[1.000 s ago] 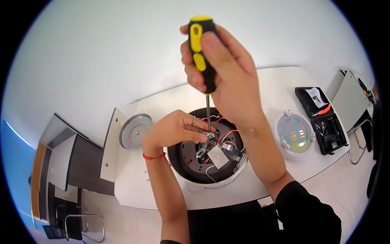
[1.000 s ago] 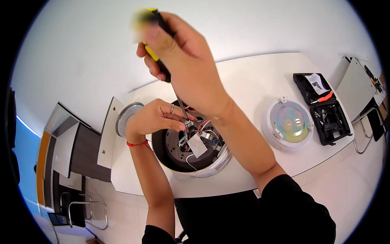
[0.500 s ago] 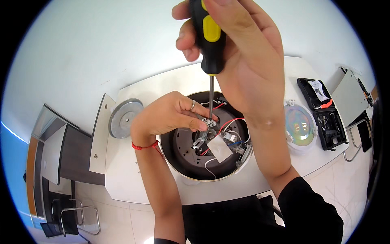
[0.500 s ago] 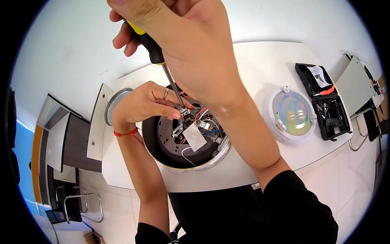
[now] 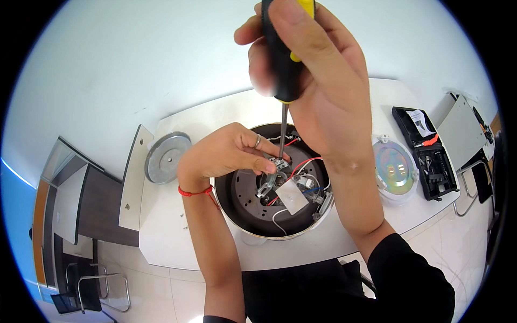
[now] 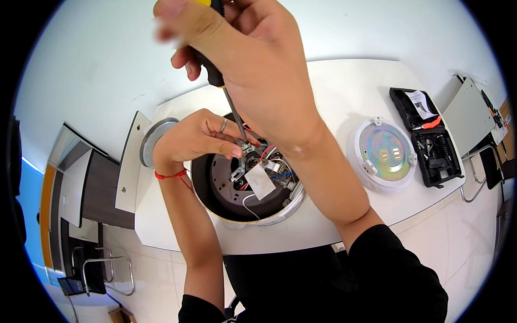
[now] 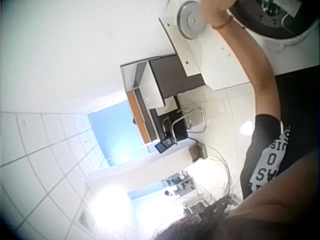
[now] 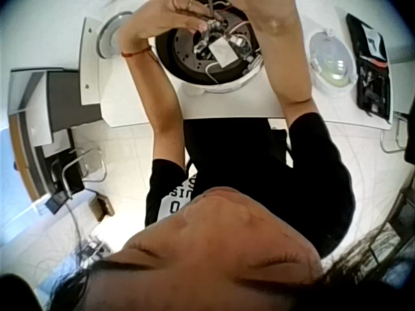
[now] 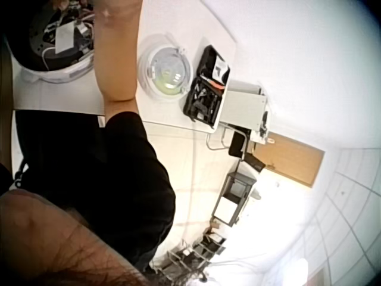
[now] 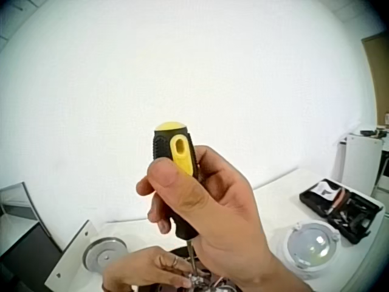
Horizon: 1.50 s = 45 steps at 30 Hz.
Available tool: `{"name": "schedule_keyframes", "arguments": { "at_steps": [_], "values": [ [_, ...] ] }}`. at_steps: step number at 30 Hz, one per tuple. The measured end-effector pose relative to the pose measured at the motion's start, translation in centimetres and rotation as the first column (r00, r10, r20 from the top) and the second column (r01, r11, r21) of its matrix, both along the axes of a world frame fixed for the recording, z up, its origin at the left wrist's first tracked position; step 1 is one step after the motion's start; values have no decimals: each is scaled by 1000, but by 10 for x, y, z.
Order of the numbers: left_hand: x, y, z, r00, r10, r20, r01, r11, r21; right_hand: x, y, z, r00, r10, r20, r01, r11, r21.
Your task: The person uses a screwdriver to remove screws from the lid of a white cylindrical appliance, then unscrews internal components and wires. The person handles the lid, internal parts, and wires throughout the process.
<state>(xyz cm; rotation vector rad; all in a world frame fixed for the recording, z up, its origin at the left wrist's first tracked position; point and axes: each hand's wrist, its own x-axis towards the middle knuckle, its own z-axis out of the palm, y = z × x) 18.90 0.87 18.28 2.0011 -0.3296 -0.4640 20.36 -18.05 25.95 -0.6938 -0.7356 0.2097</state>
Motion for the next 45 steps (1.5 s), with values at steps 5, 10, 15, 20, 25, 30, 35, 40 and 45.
{"name": "schedule_keyframes", "arguments": {
  "at_steps": [5, 10, 15, 20, 25, 30, 35, 40, 45],
  "values": [
    [0, 0, 0, 1000, -14, 0, 14, 1000, -6, 17, -4, -6, 939, 343, 14, -342, 932, 120],
    [1, 1, -1, 1000, 11, -6, -11, 1000, 21, 39, 2, -21, 892, 421, 162, -449, 862, 233],
    [1, -2, 3, 1000, 2, -14, -1, 999, 36, 20, 5, -14, 996, -50, 72, 41, 992, 118],
    [0, 1, -2, 1000, 1, 15, -1, 1000, 5, 5, -9, 8, 995, 84, -54, -87, 995, -55],
    [2, 3, -3, 999, -35, -2, 35, 999, -16, 29, -5, -7, 931, 359, 72, -365, 924, 114],
    [4, 1, 0, 999, -21, -29, 21, 1000, 15, 19, -7, -7, 992, 89, 92, -98, 990, 99],
    [2, 3, -1, 1000, -21, -5, 21, 1000, 6, 3, -5, -3, 985, 170, -41, -167, 983, 77],
    [2, 5, -5, 999, -19, -36, 19, 1000, -7, 45, 9, -22, 794, 555, 248, -600, 780, 178],
    [4, 3, -4, 1000, -29, 5, 29, 999, -23, 13, 4, -15, 973, 121, 196, -152, 976, 154]
  ]
}}
